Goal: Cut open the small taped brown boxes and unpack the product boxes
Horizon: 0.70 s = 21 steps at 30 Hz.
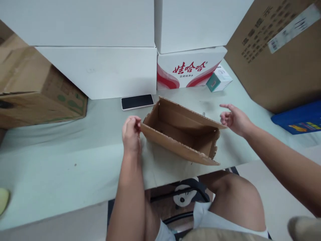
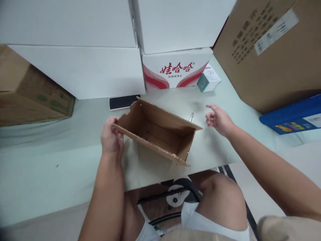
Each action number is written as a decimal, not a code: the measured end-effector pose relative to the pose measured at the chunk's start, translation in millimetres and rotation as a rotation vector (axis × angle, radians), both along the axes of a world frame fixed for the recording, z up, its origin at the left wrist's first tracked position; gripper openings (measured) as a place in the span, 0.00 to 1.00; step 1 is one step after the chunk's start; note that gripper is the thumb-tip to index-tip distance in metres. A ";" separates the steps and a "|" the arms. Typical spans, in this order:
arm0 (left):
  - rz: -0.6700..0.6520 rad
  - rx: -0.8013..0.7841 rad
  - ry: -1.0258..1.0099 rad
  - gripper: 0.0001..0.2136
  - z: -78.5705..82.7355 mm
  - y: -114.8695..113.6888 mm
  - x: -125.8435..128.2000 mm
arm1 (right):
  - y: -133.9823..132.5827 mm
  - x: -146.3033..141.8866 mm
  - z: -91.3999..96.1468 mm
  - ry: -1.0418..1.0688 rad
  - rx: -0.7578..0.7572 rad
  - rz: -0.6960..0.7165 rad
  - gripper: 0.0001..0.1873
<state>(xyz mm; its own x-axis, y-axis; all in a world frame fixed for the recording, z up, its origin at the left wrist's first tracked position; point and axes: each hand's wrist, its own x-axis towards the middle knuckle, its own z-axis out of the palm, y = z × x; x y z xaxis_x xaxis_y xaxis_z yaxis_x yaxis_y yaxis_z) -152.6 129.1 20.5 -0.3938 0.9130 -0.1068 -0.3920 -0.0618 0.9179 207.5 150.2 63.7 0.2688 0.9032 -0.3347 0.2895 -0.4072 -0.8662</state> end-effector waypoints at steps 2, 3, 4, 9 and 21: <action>-0.127 0.041 0.079 0.14 -3.2 -5.0 3.1 | -43.4 -17.9 14.9 0.103 -0.054 0.131 0.32; -0.187 0.062 0.122 0.14 -5.0 -7.5 5.1 | -60.9 -26.7 22.4 0.140 -0.079 0.205 0.35; -0.234 0.083 0.161 0.14 -6.6 -10.0 7.4 | -75.1 -35.3 29.6 0.154 -0.104 0.261 0.35; -0.321 0.173 0.188 0.12 -10.9 -23.6 19.2 | -106.1 -65.4 53.3 -0.043 -0.250 0.102 0.24; -0.170 0.127 -0.174 0.15 7.4 -38.3 3.0 | -137.0 -38.2 68.7 0.111 0.164 -0.436 0.14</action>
